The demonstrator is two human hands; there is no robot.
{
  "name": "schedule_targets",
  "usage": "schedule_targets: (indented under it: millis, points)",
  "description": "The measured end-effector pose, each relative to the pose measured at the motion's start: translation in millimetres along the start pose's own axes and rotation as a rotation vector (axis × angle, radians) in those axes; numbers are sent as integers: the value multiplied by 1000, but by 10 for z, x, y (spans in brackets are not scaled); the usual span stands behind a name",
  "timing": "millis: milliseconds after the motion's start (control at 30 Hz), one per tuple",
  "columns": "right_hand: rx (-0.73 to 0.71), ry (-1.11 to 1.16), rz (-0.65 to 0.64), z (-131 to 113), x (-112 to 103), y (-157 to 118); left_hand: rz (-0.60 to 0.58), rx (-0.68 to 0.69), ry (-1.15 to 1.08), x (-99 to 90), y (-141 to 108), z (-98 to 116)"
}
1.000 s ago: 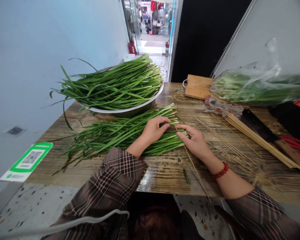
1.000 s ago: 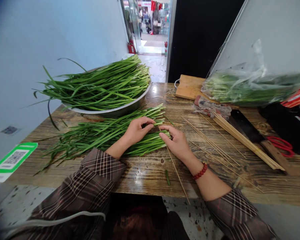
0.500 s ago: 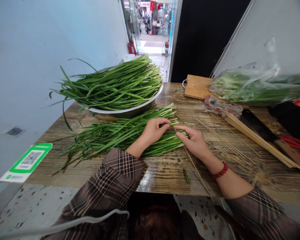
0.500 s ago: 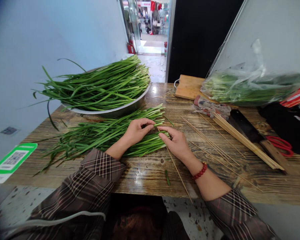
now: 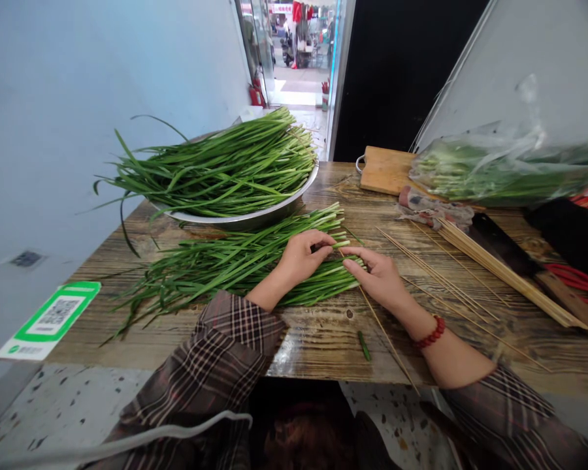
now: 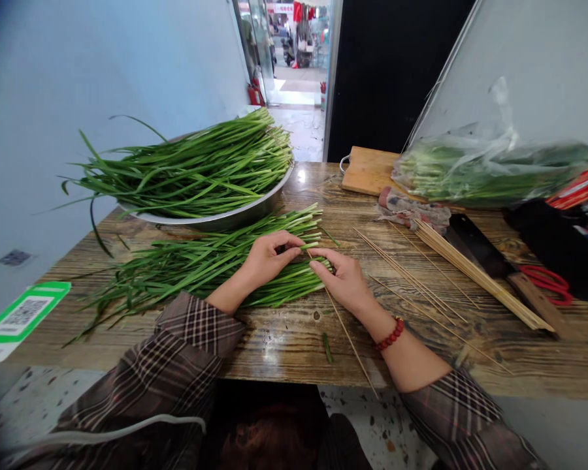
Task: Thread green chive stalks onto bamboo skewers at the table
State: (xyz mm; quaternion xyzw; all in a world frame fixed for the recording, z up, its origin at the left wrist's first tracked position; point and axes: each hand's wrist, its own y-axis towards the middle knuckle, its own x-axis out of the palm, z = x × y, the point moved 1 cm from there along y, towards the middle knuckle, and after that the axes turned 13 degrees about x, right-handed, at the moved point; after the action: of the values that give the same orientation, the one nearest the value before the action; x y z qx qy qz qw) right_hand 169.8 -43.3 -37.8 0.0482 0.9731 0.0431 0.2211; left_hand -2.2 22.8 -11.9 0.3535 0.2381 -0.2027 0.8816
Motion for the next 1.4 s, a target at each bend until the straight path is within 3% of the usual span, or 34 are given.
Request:
schedule_targets:
  millis: [433,800,1100,1400]
  points:
    - [8,28,14,-15,1,6,-33,-82,3,-11,-16,-11]
    - [70,42,-23,30,3,-10,-58,2,-16,-29,-17,15]
    - [41,70,-25,5,11,-8,-77,-2,-61,13,-39,18]
    - [25,77,-5,75,24,12,-192,38,-131,7,-47,43]
